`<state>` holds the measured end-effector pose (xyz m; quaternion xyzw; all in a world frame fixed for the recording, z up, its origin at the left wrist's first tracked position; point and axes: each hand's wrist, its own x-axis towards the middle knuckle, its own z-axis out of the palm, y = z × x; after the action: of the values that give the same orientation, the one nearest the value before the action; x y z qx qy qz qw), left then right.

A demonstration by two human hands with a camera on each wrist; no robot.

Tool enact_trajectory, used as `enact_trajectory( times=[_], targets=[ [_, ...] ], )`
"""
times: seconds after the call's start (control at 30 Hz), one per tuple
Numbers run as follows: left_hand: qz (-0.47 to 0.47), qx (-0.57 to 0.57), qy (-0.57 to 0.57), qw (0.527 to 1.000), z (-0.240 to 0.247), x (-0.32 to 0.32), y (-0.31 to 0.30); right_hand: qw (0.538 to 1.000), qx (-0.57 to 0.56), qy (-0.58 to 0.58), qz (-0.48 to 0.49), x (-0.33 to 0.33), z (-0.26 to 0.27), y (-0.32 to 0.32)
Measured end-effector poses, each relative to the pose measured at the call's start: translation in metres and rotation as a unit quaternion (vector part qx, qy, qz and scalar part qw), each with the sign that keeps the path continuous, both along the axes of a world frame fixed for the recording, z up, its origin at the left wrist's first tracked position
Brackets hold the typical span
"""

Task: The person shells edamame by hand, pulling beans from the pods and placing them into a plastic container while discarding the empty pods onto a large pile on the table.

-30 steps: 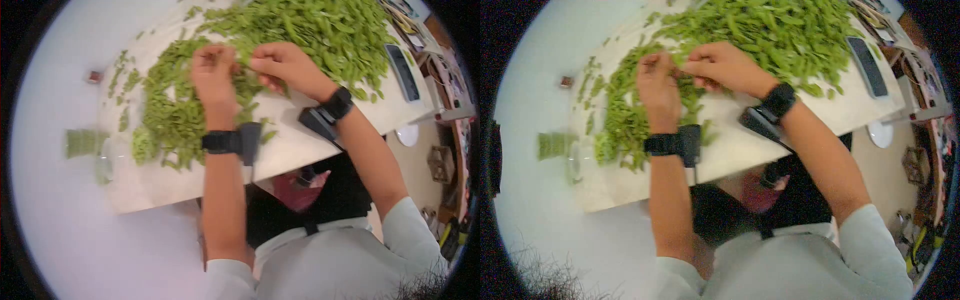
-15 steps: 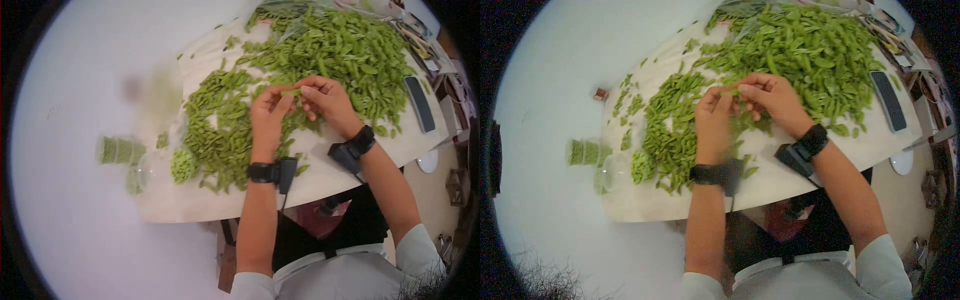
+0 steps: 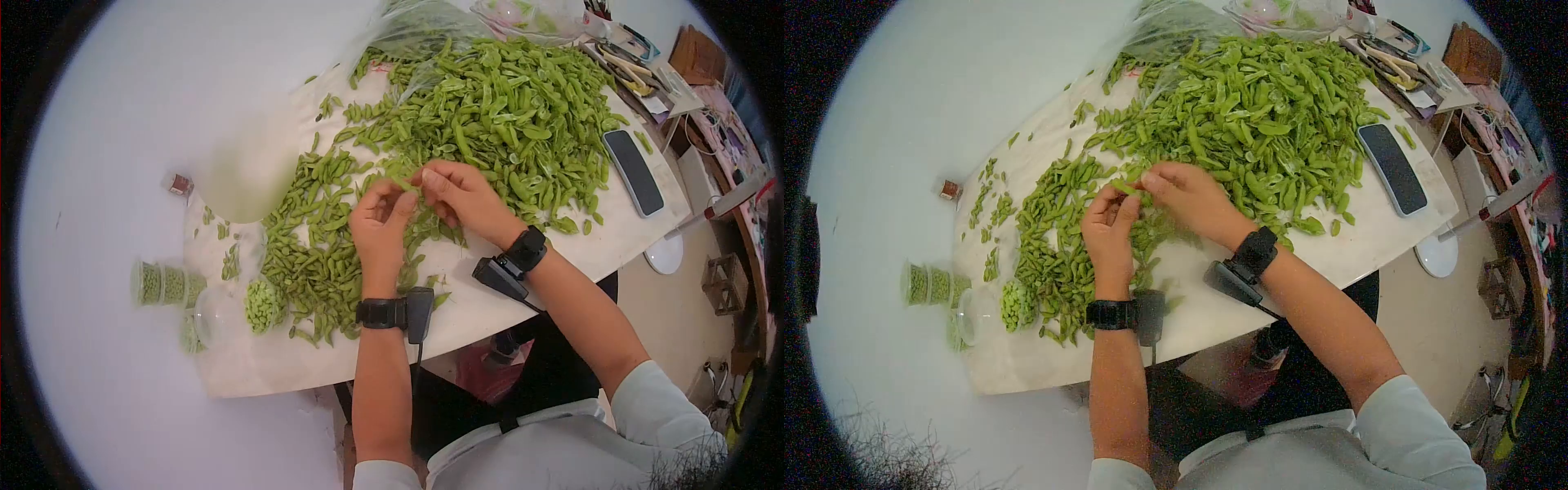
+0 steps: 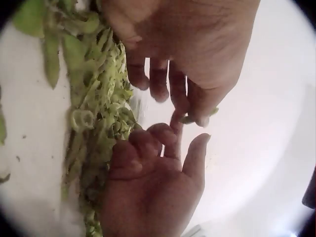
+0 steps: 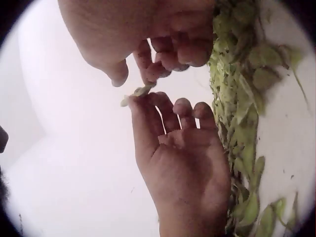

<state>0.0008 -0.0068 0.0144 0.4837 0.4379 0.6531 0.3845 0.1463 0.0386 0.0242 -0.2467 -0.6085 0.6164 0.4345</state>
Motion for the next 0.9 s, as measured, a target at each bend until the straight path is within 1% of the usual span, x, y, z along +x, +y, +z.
enact_trajectory(
  times=[0.03, 0.07, 0.13, 0.17, 0.23, 0.43, 0.73, 0.9],
  targets=[
    [0.006, 0.015, -0.001, 1.0, 0.0004, -0.0001, 0.0008, 0.999, -0.02, -0.014, 0.025, 0.0002, -0.0008, -0.0004],
    [-0.015, 0.004, -0.012, 1.0, 0.0006, 0.0002, -0.0001, 0.998, -0.041, -0.028, 0.049, 0.0007, -0.001, -0.0012],
    [-0.058, -0.018, -0.034, 0.998, 0.004, 0.0026, -0.0031, 0.994, -0.054, 0.001, 0.098, 0.0021, 0.0022, -0.0034],
    [-0.049, -0.023, -0.049, 0.997, 0.0022, 0.0024, -0.0022, 0.99, -0.061, 0.016, 0.123, 0.0025, 0.0032, -0.0043],
    [-0.03, -0.032, -0.079, 0.996, -0.0006, 0.0, 0.0008, 0.99, -0.07, 0.008, 0.121, 0.0027, 0.0, -0.0028],
    [-0.043, -0.014, -0.131, 0.99, -0.0006, -0.0033, -0.0002, 0.987, -0.091, 0.014, 0.13, 0.003, 0.0046, -0.0044],
    [-0.055, -0.011, -0.137, 0.989, 0.0009, -0.0038, -0.0025, 0.988, -0.088, 0.008, 0.124, 0.0038, 0.0014, -0.0029],
    [-0.09, 0.007, -0.174, 0.981, 0.0033, -0.0039, -0.0042, 0.989, -0.074, -0.006, 0.129, 0.0036, 0.0019, -0.0021]
  ],
)
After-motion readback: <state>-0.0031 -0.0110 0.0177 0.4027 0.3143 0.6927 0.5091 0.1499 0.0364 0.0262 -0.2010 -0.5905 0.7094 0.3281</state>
